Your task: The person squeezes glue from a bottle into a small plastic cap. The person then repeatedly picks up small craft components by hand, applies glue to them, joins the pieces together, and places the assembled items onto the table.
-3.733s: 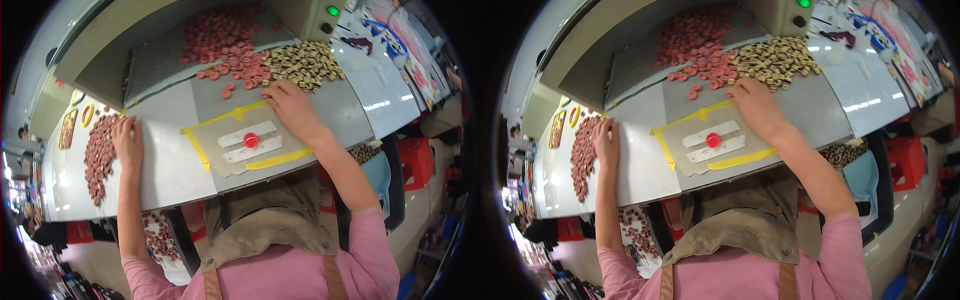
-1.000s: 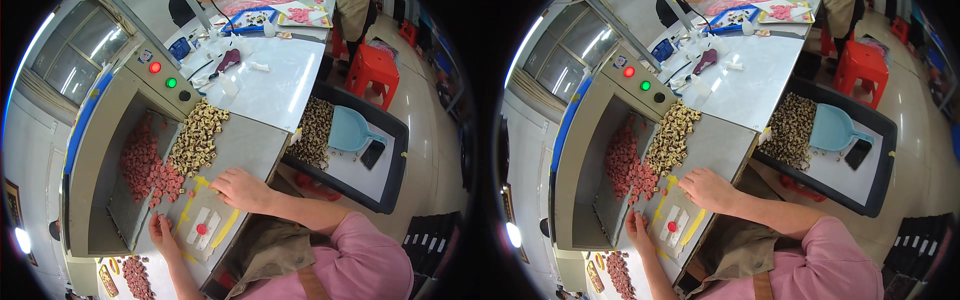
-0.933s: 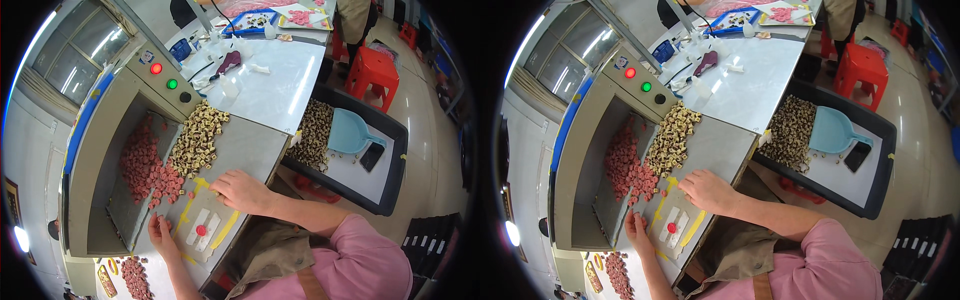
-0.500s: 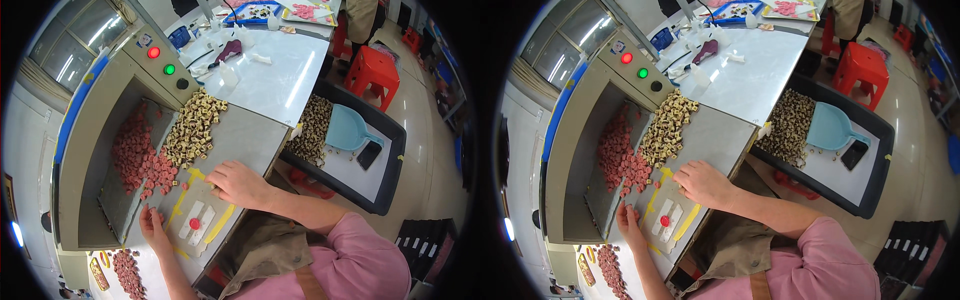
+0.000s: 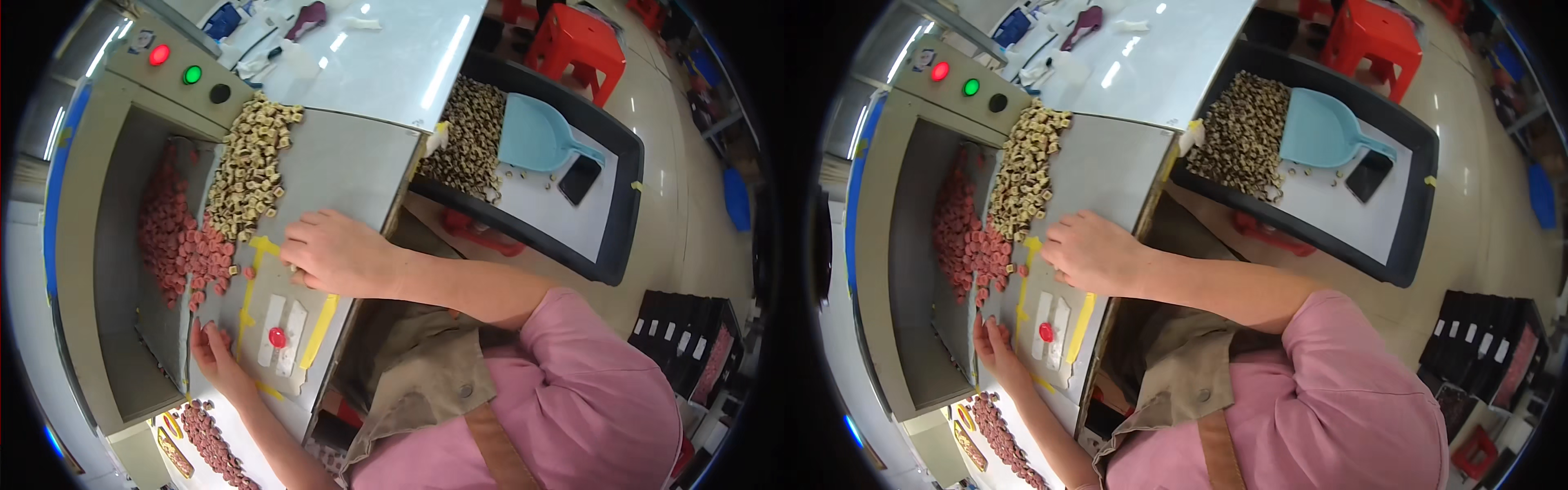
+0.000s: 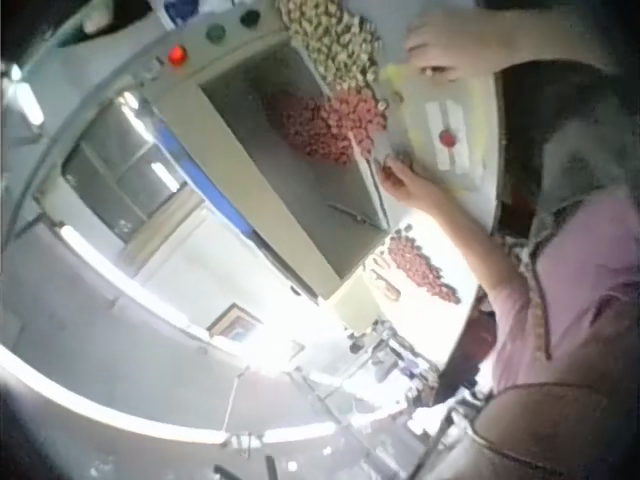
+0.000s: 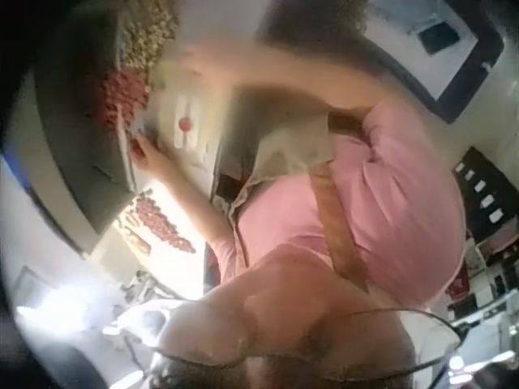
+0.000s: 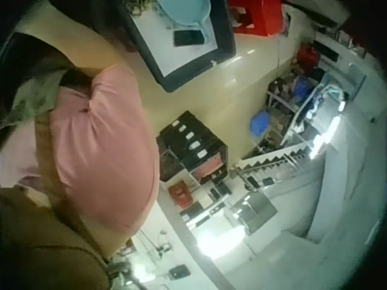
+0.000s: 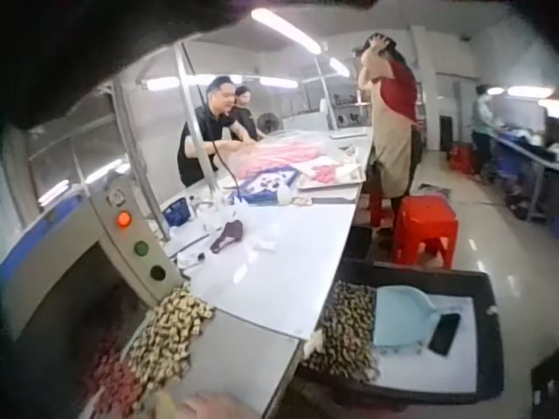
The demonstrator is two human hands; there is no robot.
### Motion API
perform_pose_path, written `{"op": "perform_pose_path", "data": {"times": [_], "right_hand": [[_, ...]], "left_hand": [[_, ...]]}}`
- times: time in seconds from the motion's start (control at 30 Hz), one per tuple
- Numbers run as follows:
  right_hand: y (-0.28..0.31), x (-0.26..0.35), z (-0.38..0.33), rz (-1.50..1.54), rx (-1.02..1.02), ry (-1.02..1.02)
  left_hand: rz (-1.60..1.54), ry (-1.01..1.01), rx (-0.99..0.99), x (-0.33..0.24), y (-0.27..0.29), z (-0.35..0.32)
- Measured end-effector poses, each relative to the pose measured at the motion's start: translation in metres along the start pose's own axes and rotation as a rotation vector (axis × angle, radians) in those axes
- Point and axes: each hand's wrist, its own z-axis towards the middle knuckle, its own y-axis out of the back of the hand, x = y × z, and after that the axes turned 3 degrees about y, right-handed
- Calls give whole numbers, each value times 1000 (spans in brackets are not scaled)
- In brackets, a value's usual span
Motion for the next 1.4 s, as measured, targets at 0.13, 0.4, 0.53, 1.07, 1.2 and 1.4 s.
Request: {"op": "perform_pose_path", "data": {"times": [0.13, 0.4, 0.53, 1.07, 1.2, 1.4], "right_hand": [[-3, 1, -5, 0, 11, -38], [0, 6, -3, -15, 1, -14], [3, 6, -3, -1, 14, -20], [10, 12, 3, 59, 47, -5], [9, 13, 4, 53, 33, 11], [9, 12, 2, 33, 14, 9]], "left_hand": [[16, -1, -29, 1, -4, 0], [-34, -13, -6, 5, 5, 1], [-70, -12, -33, 3, 3, -2], [-98, -8, -8, -6, 7, -5], [-130, -29, 24, -1, 11, -2], [-123, -47, 54, -1, 11, -3]]}}
